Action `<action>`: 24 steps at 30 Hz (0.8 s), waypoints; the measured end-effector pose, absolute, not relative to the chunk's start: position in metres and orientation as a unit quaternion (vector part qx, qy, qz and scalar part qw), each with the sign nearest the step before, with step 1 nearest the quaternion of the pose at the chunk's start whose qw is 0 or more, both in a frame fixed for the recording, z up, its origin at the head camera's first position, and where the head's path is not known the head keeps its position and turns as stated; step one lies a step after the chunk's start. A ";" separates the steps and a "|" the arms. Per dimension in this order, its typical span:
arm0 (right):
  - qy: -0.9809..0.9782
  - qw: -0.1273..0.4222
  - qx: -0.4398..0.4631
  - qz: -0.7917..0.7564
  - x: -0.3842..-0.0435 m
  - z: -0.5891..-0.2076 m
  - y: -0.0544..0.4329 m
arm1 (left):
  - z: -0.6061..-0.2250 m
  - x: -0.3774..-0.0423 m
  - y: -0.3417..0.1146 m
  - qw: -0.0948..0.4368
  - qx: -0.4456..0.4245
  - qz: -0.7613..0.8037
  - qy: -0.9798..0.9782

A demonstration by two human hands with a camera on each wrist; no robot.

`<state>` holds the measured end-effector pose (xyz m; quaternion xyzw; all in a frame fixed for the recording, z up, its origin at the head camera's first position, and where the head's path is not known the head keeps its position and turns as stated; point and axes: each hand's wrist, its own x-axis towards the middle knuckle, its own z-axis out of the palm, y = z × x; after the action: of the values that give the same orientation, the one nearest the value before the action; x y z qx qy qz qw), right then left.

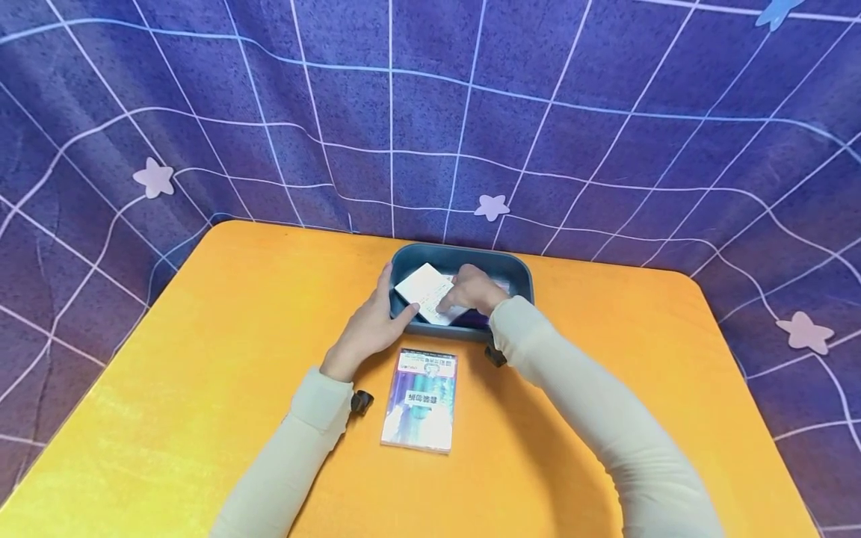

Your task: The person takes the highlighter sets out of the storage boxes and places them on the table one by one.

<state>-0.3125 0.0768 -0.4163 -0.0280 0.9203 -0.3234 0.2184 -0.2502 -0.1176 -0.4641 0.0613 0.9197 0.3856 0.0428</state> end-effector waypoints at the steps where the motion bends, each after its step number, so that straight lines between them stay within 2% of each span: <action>1: 0.919 0.219 -0.029 -0.326 -0.313 -0.417 0.077 | -0.464 -0.250 -0.117 0.043 0.062 0.386 0.919; 11: 0.916 0.211 -0.021 -0.342 -0.314 -0.421 0.078 | -0.464 -0.251 -0.116 0.042 0.057 0.383 0.921; 24: 0.899 0.232 -0.005 -0.372 -0.314 -0.420 0.070 | -0.465 -0.251 -0.118 0.037 0.067 0.385 0.920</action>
<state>-0.3138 0.0701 -0.4200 -0.0050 0.8987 -0.3723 0.2317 -0.2511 -0.1177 -0.4646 0.0674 0.9198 0.3848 0.0372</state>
